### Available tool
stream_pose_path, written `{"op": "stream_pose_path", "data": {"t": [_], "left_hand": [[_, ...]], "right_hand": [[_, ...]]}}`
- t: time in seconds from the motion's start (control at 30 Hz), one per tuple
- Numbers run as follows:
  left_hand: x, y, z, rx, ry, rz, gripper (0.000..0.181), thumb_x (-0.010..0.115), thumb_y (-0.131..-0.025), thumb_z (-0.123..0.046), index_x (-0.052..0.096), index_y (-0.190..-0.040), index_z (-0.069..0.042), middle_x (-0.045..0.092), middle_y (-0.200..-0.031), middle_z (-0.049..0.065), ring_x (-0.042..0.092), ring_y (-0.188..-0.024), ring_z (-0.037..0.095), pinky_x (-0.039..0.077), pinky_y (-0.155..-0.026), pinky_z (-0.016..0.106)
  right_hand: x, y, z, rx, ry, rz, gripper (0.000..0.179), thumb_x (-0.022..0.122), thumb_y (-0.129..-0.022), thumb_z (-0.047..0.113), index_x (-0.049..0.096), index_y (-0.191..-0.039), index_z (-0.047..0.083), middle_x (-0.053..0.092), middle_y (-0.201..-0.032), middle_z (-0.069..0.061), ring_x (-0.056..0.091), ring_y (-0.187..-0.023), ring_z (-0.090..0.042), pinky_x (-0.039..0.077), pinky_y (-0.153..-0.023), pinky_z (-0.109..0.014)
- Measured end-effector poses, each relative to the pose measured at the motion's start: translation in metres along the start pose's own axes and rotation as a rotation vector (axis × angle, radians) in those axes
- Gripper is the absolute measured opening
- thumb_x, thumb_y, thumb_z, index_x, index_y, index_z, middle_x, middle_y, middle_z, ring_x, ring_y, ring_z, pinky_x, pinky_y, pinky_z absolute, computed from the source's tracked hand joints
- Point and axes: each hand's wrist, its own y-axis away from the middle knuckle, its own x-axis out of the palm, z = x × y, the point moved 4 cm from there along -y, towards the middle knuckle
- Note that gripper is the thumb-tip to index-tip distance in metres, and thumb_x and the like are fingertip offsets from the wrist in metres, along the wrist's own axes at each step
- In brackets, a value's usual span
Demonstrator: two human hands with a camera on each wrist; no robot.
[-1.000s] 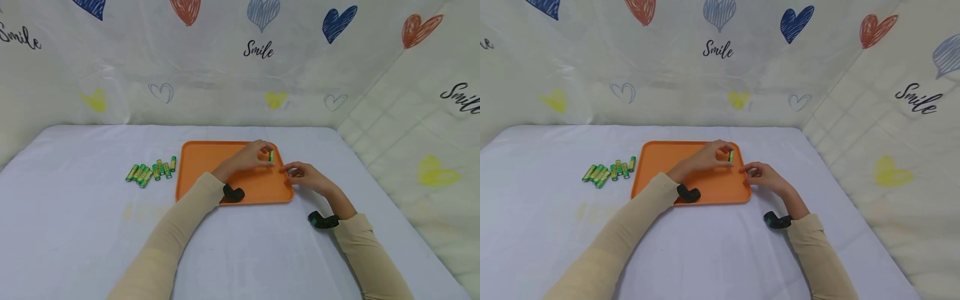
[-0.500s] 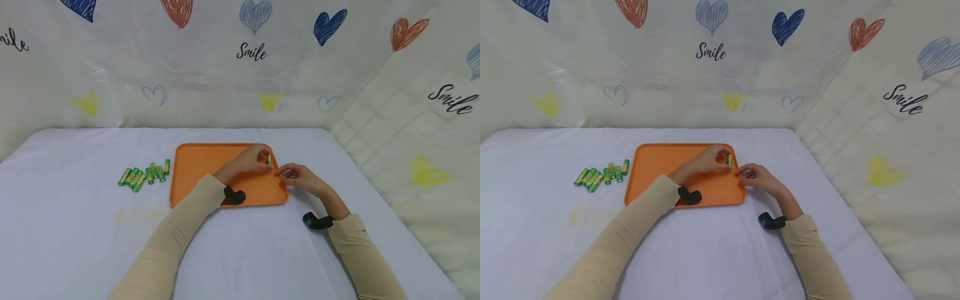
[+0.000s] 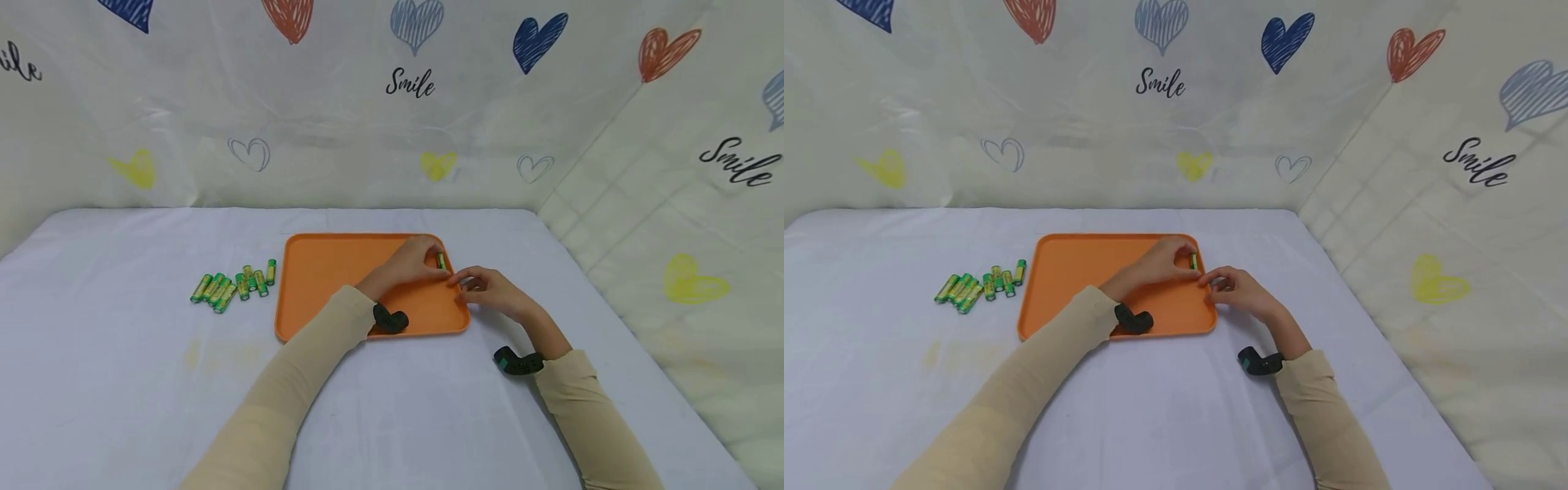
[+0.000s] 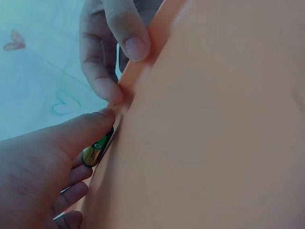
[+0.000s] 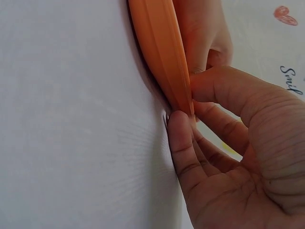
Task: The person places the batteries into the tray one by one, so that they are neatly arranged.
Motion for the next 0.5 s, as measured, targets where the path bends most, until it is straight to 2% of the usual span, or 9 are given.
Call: {"op": "stream_pose_path", "data": {"t": [0.17,0.3,0.5], "left_hand": [[0.0005,0.0022,0.0007,-0.048,-0.05,0.019,0.05,0.069,-0.081,-0.044,0.06,-0.118,-0.011,0.058,-0.116,0.003,0.051,-0.108,0.016,0.039,-0.099,0.03],[0.001,0.0037,0.0026,-0.08,-0.039,0.033,0.054,0.069,-0.08,-0.046,0.058,-0.121,-0.014,0.058,-0.114,0.001,0.051,-0.105,0.014,0.042,-0.095,0.031],[0.0021,0.0043,0.0049,-0.082,-0.001,0.053,0.052,0.07,-0.08,-0.042,0.056,-0.124,-0.016,0.058,-0.112,-0.001,0.051,-0.107,0.012,0.038,-0.097,0.036]], "right_hand": [[0.0007,0.0003,0.0002,0.006,-0.003,-0.003,0.033,0.067,-0.085,0.015,0.059,-0.116,0.006,0.058,-0.112,-0.014,0.052,-0.096,-0.025,0.046,-0.08,-0.026],[0.0003,0.0001,0.0014,0.001,-0.001,-0.001,0.033,0.066,-0.085,0.014,0.059,-0.116,0.005,0.058,-0.112,-0.015,0.052,-0.096,-0.024,0.047,-0.079,-0.024],[-0.0002,-0.0007,-0.0002,0.0,-0.009,0.001,0.033,0.067,-0.085,0.014,0.059,-0.116,0.006,0.059,-0.114,-0.014,0.052,-0.096,-0.024,0.047,-0.078,-0.022]]}}
